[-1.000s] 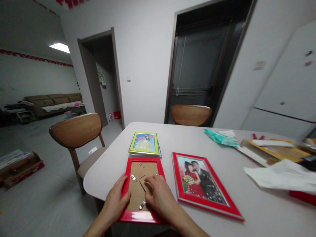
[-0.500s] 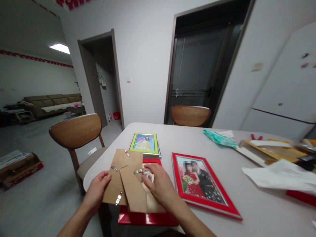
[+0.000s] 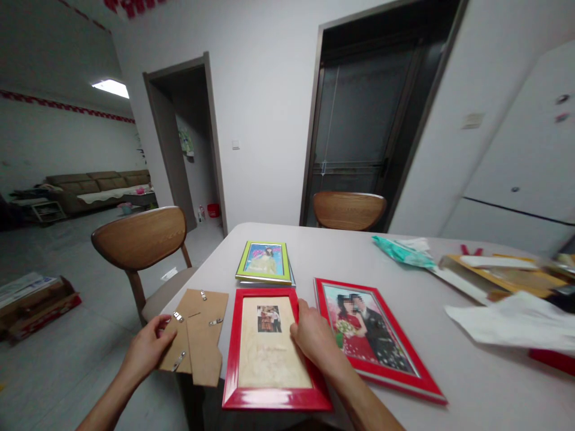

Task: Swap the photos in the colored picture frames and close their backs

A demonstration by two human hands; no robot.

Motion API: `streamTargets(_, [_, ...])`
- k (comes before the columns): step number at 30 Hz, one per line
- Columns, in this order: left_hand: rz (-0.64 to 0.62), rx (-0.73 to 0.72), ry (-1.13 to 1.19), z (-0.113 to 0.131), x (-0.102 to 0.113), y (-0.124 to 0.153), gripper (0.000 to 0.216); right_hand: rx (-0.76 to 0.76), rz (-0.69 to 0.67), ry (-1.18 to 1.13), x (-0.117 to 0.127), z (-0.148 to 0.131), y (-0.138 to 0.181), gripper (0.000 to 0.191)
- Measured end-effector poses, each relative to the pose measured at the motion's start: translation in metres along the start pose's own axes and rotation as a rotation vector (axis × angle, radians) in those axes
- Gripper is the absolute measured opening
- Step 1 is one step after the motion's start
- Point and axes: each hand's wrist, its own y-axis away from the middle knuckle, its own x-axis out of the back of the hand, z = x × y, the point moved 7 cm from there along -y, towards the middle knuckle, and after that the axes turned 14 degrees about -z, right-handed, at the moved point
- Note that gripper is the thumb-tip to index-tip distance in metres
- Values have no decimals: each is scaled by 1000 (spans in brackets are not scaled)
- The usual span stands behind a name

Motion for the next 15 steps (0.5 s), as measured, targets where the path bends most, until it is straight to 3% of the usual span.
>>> streamTargets(4, [43, -117, -116, 29, -17, 14, 35, -23, 2, -373, 8, 6, 1, 57])
streamTargets(6, [-5, -181, -131, 54, -43, 27, 38, -38, -95, -732, 7, 2, 6, 63])
streamTargets(9, [-226, -326, -138, 101, -100, 50, 46, -14, -178, -1169, 12, -14, 16, 69])
streamTargets(12, [-406, -484, -147, 143, -146, 75, 58, 30, -158, -1308, 23, -24, 21, 72])
streamTargets(15, [-414, -626, -185, 169, -160, 90, 57, 93, -174, -1300, 27, -27, 20, 69])
